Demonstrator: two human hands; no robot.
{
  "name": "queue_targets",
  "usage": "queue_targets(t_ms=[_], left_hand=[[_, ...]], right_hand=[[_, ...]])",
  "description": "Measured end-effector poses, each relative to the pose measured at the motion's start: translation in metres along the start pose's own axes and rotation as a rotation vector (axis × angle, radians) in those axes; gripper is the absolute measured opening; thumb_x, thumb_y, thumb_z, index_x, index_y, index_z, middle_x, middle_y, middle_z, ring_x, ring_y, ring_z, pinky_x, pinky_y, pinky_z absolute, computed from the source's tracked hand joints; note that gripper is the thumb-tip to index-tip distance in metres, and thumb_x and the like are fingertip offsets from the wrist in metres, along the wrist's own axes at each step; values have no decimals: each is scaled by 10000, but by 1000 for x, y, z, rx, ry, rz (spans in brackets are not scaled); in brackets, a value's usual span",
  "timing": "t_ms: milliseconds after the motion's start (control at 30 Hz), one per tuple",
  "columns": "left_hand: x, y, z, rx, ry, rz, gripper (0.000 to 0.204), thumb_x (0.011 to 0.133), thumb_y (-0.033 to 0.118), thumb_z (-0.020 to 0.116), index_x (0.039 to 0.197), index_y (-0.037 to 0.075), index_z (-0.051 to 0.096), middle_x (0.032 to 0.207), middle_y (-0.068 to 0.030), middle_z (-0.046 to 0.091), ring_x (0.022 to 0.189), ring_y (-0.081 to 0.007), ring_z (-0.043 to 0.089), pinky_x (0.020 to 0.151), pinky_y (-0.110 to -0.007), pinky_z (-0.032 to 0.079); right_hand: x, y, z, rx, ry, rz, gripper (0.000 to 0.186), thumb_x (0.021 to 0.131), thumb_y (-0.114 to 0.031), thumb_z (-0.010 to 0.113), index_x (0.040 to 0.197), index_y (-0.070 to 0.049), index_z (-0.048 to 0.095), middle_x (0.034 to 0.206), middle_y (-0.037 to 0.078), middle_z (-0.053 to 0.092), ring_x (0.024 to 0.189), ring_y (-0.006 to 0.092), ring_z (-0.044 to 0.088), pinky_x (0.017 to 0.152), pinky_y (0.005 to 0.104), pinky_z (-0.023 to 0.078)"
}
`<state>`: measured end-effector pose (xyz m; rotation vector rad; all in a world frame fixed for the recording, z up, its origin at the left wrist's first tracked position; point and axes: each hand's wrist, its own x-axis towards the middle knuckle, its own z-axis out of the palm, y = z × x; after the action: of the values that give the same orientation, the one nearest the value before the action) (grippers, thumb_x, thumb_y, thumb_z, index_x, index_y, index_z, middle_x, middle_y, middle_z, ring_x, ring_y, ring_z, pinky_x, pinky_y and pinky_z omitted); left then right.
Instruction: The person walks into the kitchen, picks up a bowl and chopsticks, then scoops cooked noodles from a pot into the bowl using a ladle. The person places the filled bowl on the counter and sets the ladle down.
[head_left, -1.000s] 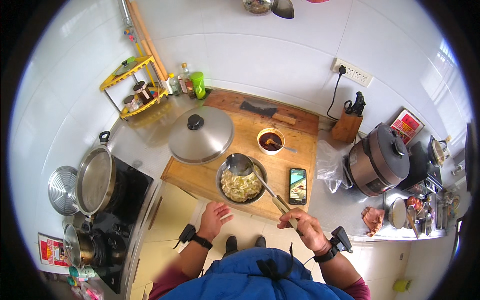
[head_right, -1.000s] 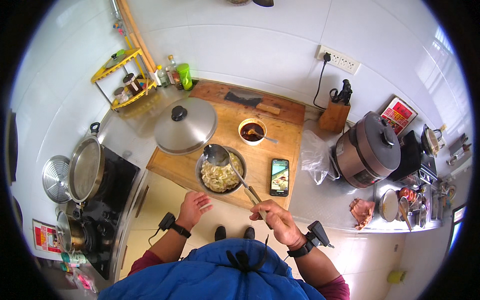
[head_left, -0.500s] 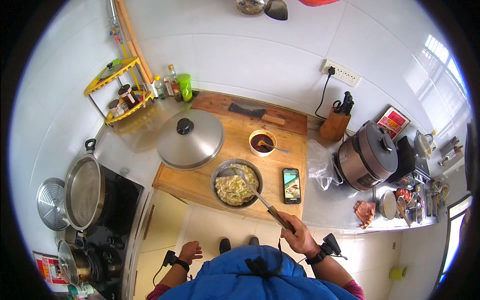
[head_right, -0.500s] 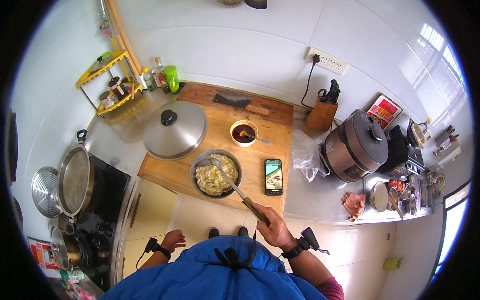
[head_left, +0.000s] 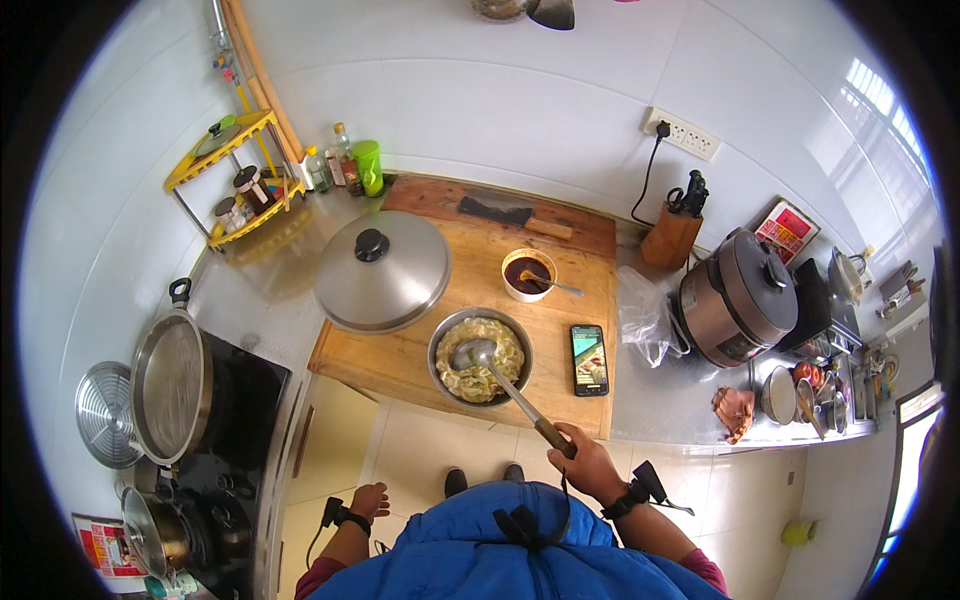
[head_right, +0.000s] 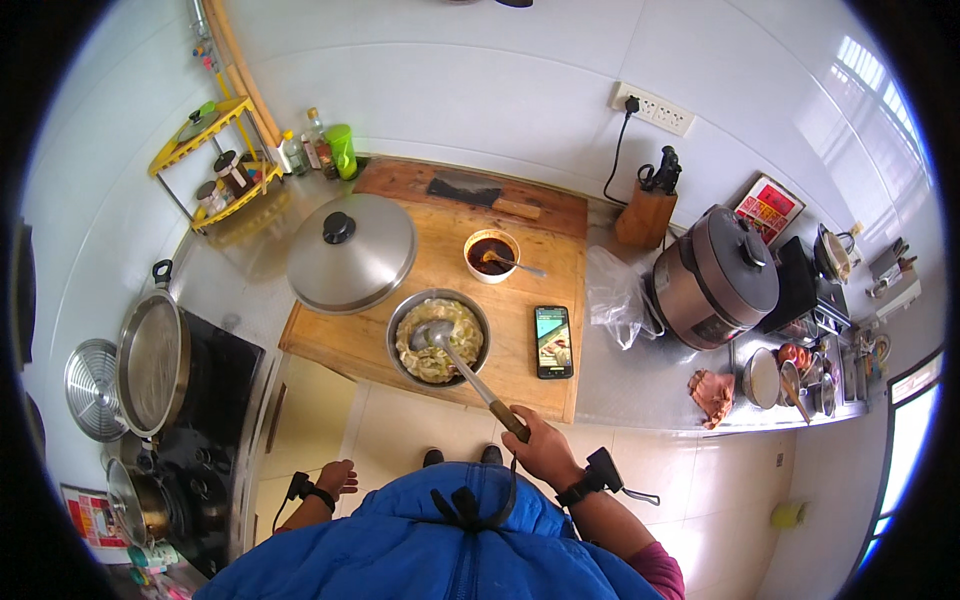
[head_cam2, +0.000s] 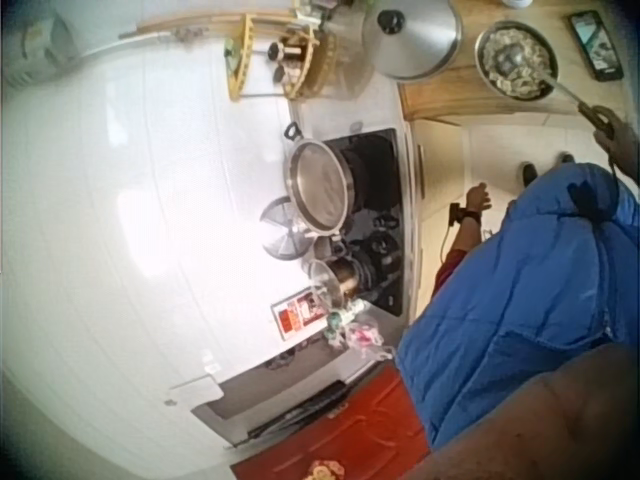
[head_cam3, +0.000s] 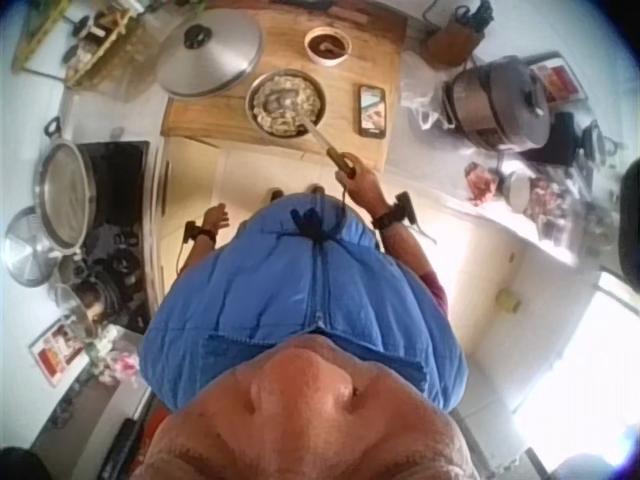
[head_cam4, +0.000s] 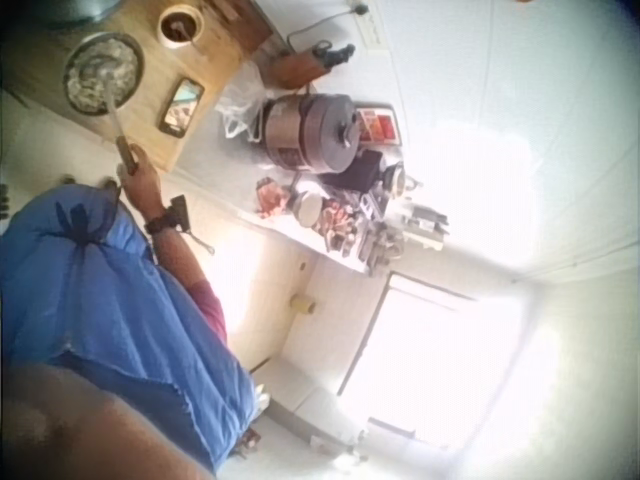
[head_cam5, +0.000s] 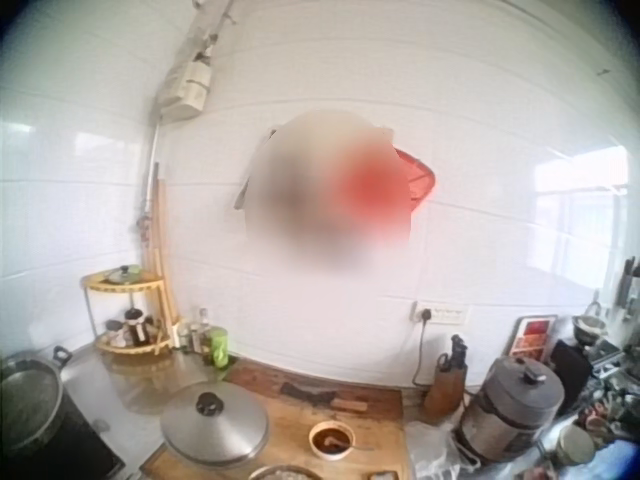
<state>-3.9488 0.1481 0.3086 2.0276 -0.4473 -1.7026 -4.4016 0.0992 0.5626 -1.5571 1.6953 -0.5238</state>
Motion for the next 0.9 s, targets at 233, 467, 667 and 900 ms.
queue_targets(t_ms=[233,467,667,900], left_hand=[[-11,5,4,-2,-9,16,333,910,311,620,1092,33,605,948,-95,613,806,-248,641,708,-427,576],[-16,-8,0,31,8,-24,348,910,306,622,1117,27,596,959,-98,612,819,-257,642,714,-429,576],[-19,-11,-6,48,16,-18,352,907,309,628,1121,31,591,964,-97,612,823,-255,643,706,-422,576],[-50,25,-5,-65,-18,169,199,915,203,652,1020,36,627,855,-56,642,690,-168,629,584,-313,537]], right_hand=[[-4,-12,5,-44,78,-57,421,914,-299,631,1231,-25,596,947,238,699,892,414,688,810,466,544],[-31,-15,-5,54,194,-228,357,941,-264,650,1168,10,614,868,199,679,794,314,698,727,416,548],[-31,-19,3,-14,176,-214,327,948,-281,632,1149,-22,625,915,219,689,845,409,681,749,460,546],[-34,-17,6,-36,212,-241,343,932,-277,653,1174,-35,635,980,206,689,900,387,682,775,448,553]])
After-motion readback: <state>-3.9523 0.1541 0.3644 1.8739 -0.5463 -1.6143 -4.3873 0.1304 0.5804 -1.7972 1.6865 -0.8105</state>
